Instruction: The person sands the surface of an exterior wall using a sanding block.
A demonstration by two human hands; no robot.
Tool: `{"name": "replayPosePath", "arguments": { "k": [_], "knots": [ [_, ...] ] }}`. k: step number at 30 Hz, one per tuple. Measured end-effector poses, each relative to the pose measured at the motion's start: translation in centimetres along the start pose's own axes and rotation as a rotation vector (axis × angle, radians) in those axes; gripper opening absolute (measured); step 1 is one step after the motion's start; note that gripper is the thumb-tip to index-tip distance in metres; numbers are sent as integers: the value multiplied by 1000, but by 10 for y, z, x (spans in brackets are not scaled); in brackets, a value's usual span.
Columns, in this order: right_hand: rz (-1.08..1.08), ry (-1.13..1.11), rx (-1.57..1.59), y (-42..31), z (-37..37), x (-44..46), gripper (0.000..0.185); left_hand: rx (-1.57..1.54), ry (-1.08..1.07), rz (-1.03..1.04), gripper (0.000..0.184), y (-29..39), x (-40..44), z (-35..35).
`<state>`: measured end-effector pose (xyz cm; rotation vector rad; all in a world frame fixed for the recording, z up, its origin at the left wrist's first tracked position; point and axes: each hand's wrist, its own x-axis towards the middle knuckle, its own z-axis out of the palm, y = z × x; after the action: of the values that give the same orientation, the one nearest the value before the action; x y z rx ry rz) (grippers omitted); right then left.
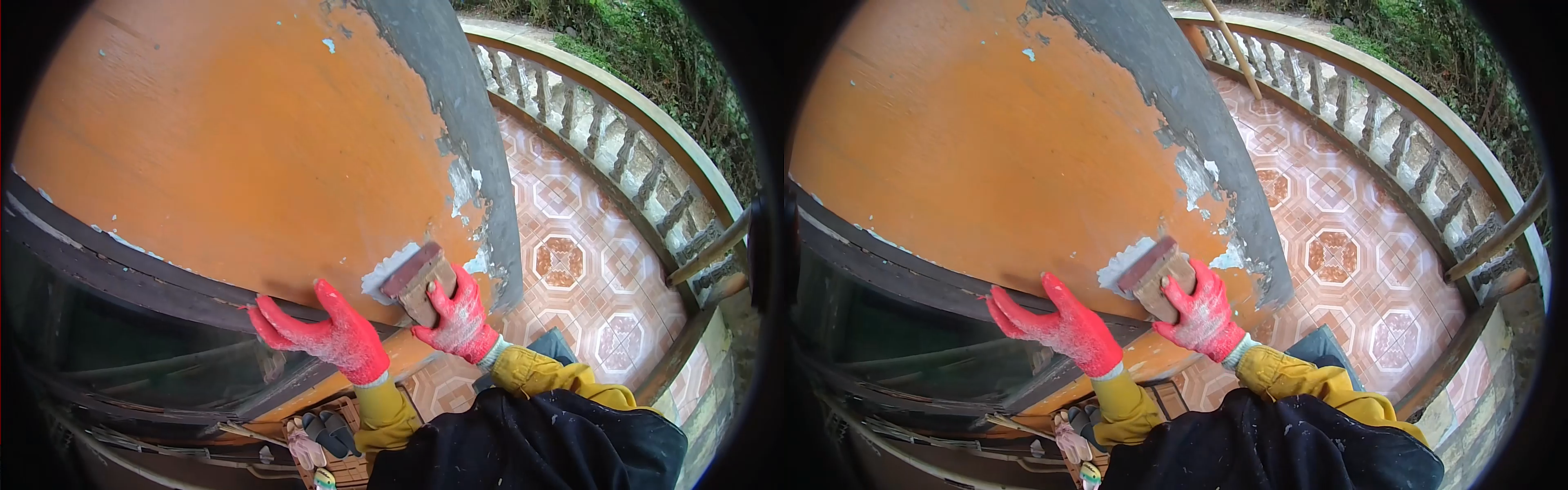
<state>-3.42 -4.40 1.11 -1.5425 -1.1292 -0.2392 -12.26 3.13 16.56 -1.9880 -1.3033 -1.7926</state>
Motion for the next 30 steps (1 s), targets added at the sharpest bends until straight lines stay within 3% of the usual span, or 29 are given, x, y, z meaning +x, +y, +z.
{"name": "replayPosePath", "arguments": {
  "k": [3,8,10,14,16,18,22,24,30],
  "knots": [
    [-57,-26,18,20,7,-31,91,76,82,189,79,-9,19,14],
    [24,40,114,-24,-23,41,94,82,101,194,84,-17,18,35],
    [3,64,95,-3,-6,21,94,80,123,195,85,-18,20,37],
    [-103,-92,35,25,2,-22,96,78,155,230,84,-27,19,38],
    [66,-46,125,-10,-11,2,92,113,141,236,84,-27,15,39],
    [63,-55,106,-15,-19,27,89,105,147,257,83,-23,18,36],
    [-108,2,-8,23,-2,-2,93,66,172,243,78,-30,16,40],
    [-107,-96,68,36,3,-27,96,48,170,288,76,-33,15,41],
    [-35,18,-8,-25,-26,47,99,76,158,240,75,-25,14,38]
  ]
}}
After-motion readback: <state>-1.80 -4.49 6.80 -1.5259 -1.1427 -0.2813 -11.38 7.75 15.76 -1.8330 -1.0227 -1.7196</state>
